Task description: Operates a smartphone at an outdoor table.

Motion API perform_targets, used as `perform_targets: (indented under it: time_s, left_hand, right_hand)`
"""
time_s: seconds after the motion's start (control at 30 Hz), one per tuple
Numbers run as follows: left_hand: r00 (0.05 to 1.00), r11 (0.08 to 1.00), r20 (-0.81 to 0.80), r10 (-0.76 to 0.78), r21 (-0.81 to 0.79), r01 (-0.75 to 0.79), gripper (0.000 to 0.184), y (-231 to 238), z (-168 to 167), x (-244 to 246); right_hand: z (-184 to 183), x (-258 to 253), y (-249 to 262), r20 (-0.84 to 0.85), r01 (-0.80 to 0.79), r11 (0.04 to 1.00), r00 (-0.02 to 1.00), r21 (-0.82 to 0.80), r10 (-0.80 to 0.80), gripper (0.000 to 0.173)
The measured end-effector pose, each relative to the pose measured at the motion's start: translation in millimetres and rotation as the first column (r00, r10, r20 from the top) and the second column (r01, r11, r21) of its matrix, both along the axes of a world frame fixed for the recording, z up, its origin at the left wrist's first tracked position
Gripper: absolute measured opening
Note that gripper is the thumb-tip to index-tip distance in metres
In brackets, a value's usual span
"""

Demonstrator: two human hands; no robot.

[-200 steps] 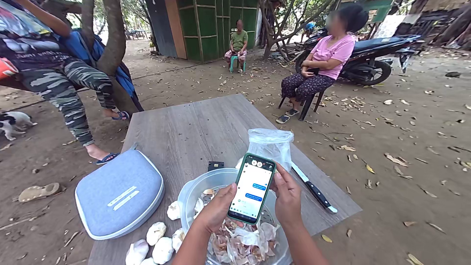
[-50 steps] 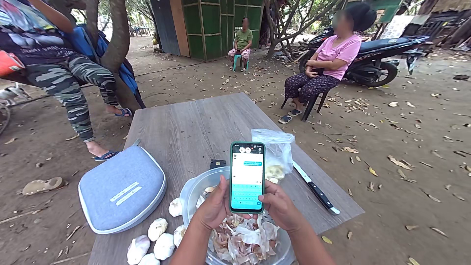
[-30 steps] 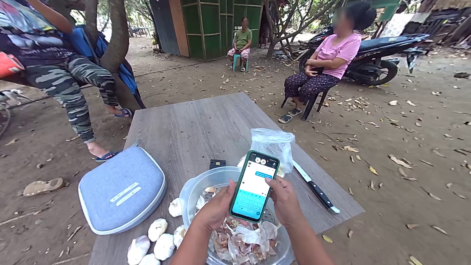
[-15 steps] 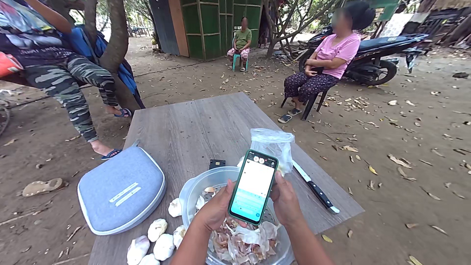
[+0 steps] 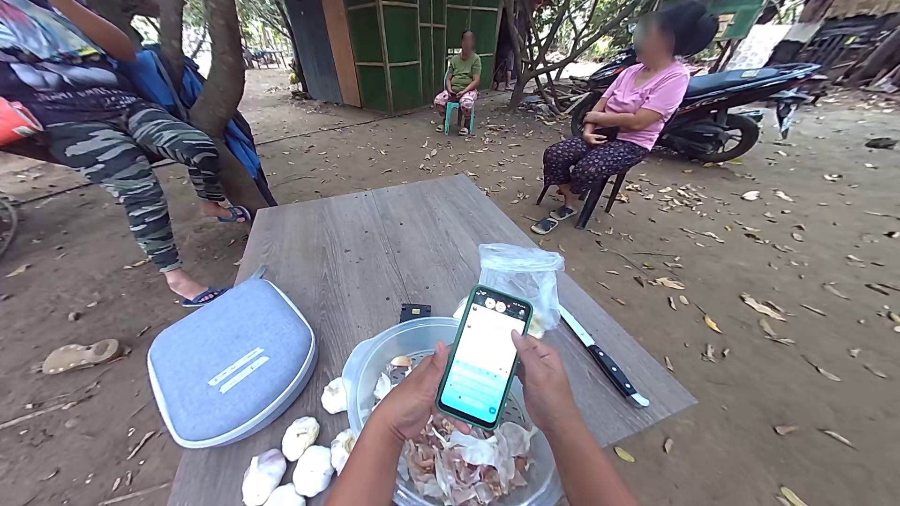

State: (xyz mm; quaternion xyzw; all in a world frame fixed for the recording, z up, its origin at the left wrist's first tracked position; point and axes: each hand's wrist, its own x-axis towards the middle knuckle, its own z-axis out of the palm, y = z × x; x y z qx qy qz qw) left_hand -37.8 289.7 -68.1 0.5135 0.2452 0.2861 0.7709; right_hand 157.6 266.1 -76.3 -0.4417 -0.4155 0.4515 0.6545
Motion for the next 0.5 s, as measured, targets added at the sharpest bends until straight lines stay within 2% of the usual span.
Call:
perform_targets:
  time_s: [0.1, 0.17, 0.23, 0.37, 0.5]
  left_hand:
    - [1.000, 1.000, -0.007, -0.019, 0.015, 0.019, 0.069, -0.4, 0.6, 0.2]
    - [1.000, 1.000, -0.001, -0.021, 0.012, 0.021, 0.073, 0.0, 0.2, 0.1]
    - [1.000, 1.000, 0.002, -0.020, 0.013, 0.020, 0.075, 0.1, 0.0, -0.4]
    - [1.000, 1.000, -0.005, -0.003, 0.009, 0.003, 0.067, -0.3, 1.0, -0.2]
    - [1.000, 1.000, -0.014, 0.019, 0.009, -0.018, 0.070, -0.7, 1.9, 0.1]
  right_hand:
    - [0.4, 1.8, 0.2, -0.034, -0.002, 0.999, 0.999, -0.054, 0.001, 0.070]
    - [-0.2, 2.4, 0.2, -0.042, -0.019, 0.998, 0.999, -0.052, 0.017, 0.076]
    - [-1.1, 2.5, -0.4, -0.041, -0.033, 0.999, 0.999, -0.022, 0.033, 0.068]
    - [-2.2, 3.2, -1.4, -0.016, -0.082, 0.996, 0.996, 0.025, 0.082, 0.028]
    - [-1.2, 3.4, -1.6, -0.011, -0.114, 0.993, 0.993, 0.002, 0.114, 0.025]
